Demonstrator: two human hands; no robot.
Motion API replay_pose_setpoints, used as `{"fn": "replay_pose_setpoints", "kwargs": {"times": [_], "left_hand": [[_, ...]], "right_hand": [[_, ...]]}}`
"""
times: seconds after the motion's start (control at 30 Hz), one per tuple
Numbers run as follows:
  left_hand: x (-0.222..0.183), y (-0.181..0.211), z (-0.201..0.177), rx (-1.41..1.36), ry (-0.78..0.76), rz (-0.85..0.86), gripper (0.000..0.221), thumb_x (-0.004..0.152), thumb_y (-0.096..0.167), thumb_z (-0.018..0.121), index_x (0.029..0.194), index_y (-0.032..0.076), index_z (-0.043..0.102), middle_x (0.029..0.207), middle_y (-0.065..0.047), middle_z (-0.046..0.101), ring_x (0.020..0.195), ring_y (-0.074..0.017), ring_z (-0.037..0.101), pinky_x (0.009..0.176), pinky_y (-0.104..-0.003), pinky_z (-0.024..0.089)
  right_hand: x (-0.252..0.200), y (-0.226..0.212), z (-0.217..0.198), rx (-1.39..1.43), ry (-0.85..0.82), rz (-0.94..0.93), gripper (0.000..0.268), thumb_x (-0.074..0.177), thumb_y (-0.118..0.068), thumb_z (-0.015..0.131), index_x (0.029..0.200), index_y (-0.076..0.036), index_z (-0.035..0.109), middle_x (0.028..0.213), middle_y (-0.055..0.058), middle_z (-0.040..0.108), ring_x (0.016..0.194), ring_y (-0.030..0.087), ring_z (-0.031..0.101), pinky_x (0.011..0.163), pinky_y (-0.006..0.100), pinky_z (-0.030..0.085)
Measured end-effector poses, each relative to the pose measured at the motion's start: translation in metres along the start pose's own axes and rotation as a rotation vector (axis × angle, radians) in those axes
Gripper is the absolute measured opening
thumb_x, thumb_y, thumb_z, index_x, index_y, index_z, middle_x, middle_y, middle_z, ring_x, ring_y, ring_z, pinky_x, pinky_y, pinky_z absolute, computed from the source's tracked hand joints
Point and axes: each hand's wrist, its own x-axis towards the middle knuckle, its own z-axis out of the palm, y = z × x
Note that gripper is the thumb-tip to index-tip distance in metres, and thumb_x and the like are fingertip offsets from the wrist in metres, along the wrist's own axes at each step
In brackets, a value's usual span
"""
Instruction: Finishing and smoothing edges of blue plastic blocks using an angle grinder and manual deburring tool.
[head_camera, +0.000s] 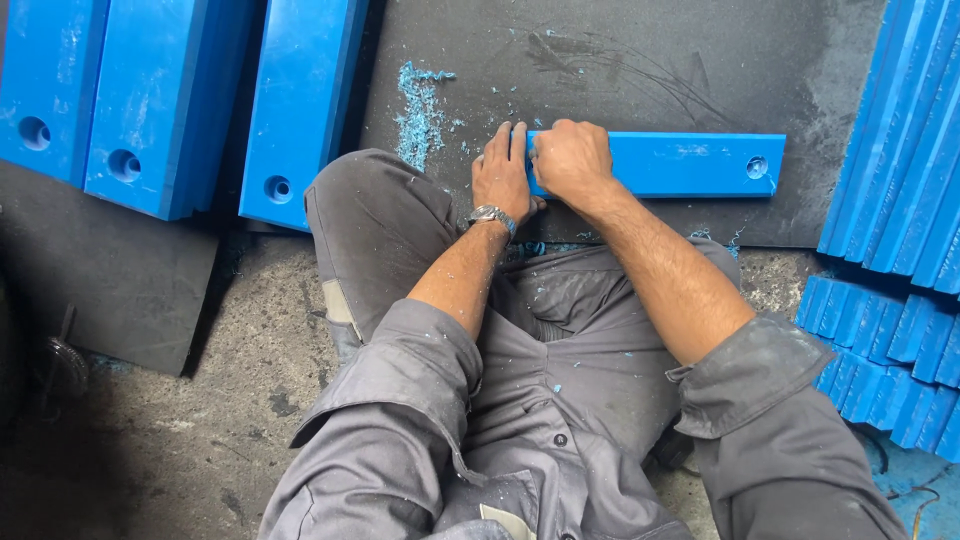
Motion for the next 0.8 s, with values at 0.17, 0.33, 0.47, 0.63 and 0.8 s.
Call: {"fn": "replay_pose_setpoints", "kwargs": {"times": [0.17, 0.33, 0.47, 0.63, 0.8], "left_hand": [[-0.002, 0.005, -0.007, 0.006, -0.046, -0.039, 0.129, 0.046, 0.029, 0.100, 0.153, 0.013, 0.030, 0.157, -0.012, 0.036, 0.143, -0.0314, 0.040, 0.111, -0.049, 0.039], [-0.001, 0.008, -0.010, 0.040, -0.050, -0.047, 0.130, 0.047, 0.029, 0.100, 0.154, 0.014, 0.029, 0.157, -0.012, 0.036, 0.144, -0.0311, 0.039, 0.112, -0.049, 0.039], [-0.001, 0.013, -0.017, 0.064, -0.084, -0.045, 0.128, 0.048, 0.029, 0.100, 0.153, 0.013, 0.028, 0.156, -0.012, 0.036, 0.145, -0.0316, 0.035, 0.115, -0.049, 0.035], [0.006, 0.006, 0.011, 0.156, -0.077, 0.101, 0.120, 0.052, 0.021, 0.093, 0.153, 0.013, 0.028, 0.153, -0.014, 0.036, 0.145, -0.0328, 0.029, 0.113, -0.051, 0.027], [0.024, 0.009, 0.006, 0.385, -0.126, 0.217, 0.090, 0.069, 0.018, 0.079, 0.150, 0.007, 0.041, 0.138, -0.011, 0.048, 0.136, -0.0286, 0.041, 0.116, -0.053, 0.023]], "right_hand": [[0.006, 0.010, -0.024, 0.015, -0.052, 0.085, 0.027, 0.082, -0.037, 0.079, 0.089, -0.011, 0.081, 0.080, 0.020, 0.073, 0.078, 0.040, 0.072, 0.071, 0.051, 0.057], [-0.003, 0.025, -0.018, 0.060, -0.163, 0.303, 0.039, 0.082, -0.044, 0.079, 0.092, -0.007, 0.081, 0.087, 0.023, 0.074, 0.086, 0.042, 0.072, 0.077, 0.050, 0.057], [-0.035, 0.050, -0.006, 0.463, -0.309, 0.467, 0.043, 0.087, -0.048, 0.077, 0.097, -0.006, 0.079, 0.084, 0.019, 0.071, 0.072, 0.032, 0.064, 0.065, 0.041, 0.047], [-0.118, 0.063, 0.008, 1.397, -0.050, 0.810, 0.036, 0.099, -0.040, 0.069, 0.101, -0.005, 0.074, 0.071, 0.004, 0.062, 0.047, 0.009, 0.044, 0.041, 0.027, 0.030], [-0.178, 0.065, 0.020, 1.644, 0.247, 0.844, 0.028, 0.099, -0.032, 0.069, 0.104, -0.004, 0.070, 0.069, 0.004, 0.063, 0.046, 0.007, 0.047, 0.041, 0.024, 0.033]]}}
